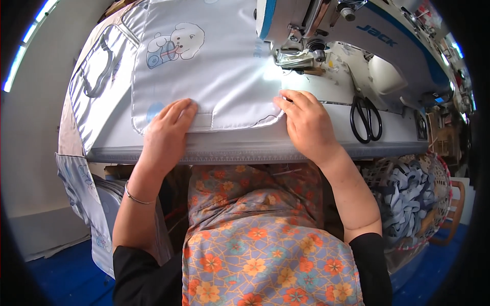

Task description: Sewing fabric straps onto small printed bags using an industrial sewing machine.

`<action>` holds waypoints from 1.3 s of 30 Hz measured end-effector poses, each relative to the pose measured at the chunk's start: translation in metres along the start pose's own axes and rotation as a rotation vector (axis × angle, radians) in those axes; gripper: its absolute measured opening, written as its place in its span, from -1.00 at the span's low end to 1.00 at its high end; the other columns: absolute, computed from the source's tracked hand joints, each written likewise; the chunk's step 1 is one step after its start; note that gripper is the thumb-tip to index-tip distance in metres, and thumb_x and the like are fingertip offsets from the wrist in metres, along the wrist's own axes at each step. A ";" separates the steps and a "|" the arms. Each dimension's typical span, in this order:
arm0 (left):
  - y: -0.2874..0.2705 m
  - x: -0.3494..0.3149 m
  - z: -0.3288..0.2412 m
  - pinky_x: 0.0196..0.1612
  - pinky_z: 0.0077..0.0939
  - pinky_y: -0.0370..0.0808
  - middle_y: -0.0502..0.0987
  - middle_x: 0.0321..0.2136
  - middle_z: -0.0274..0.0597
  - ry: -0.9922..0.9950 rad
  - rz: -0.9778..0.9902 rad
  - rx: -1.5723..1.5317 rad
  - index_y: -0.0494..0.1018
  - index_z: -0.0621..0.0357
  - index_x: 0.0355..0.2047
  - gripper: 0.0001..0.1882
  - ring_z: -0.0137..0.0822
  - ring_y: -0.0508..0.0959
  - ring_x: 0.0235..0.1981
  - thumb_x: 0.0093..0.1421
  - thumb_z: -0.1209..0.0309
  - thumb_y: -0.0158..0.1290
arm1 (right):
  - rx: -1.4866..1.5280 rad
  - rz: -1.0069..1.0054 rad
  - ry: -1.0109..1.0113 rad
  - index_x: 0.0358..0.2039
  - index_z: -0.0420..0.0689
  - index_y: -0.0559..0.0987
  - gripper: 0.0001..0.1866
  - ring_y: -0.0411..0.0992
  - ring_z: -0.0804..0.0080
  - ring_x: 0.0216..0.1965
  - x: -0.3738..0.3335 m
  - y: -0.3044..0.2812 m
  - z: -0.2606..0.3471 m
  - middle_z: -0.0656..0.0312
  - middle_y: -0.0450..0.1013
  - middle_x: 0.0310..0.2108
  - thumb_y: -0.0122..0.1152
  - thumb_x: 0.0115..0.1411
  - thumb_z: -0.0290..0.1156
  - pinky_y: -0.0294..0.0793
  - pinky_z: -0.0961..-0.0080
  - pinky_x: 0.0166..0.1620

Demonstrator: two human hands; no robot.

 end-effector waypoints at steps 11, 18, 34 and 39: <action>0.011 0.033 0.041 0.18 -0.28 0.49 0.56 0.09 -0.14 0.019 0.008 0.133 0.54 0.15 0.10 -0.54 -0.10 0.54 0.13 0.18 0.61 -0.02 | -0.135 0.065 0.021 0.01 -0.22 0.62 -0.67 0.46 0.13 0.06 0.026 0.020 -0.012 0.06 0.52 0.03 0.22 0.21 -0.55 0.47 0.25 0.16; 0.011 0.009 -0.022 -0.10 -0.38 0.52 0.55 -0.10 -0.21 0.163 0.147 0.276 0.50 0.23 0.09 -0.51 -0.26 0.55 -0.10 0.10 0.47 0.04 | -0.136 0.046 0.052 0.08 -0.20 0.57 -0.61 0.42 0.08 0.12 0.028 0.022 -0.021 0.03 0.49 0.08 0.24 0.22 -0.51 0.42 0.21 0.22; 0.016 0.014 -0.127 -0.23 -0.24 0.58 0.52 -0.29 -0.10 0.186 0.225 -0.388 0.51 0.30 -0.05 -0.63 -0.09 0.59 -0.28 0.09 0.52 0.09 | 0.102 0.138 -0.010 -0.01 -0.27 0.56 -0.57 0.38 -0.09 0.20 0.022 0.019 0.004 -0.05 0.46 0.13 0.07 0.06 -0.73 0.37 0.12 0.27; -0.055 -0.023 0.000 0.03 -0.26 0.56 0.61 -0.04 0.03 -0.072 -0.265 -0.464 0.57 0.23 -0.05 -0.60 0.04 0.63 -0.03 0.05 0.69 0.18 | 0.134 0.244 0.067 0.01 -0.22 0.56 -0.51 0.33 -0.15 0.28 -0.019 0.011 0.017 -0.08 0.40 0.23 0.03 0.02 -0.75 0.29 0.04 0.34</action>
Point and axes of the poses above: each hand's wrist, its own x-axis towards the middle knuckle, its own y-axis out of the palm, z = x × y, the point moved 10 cm from there along x, towards the middle knuckle
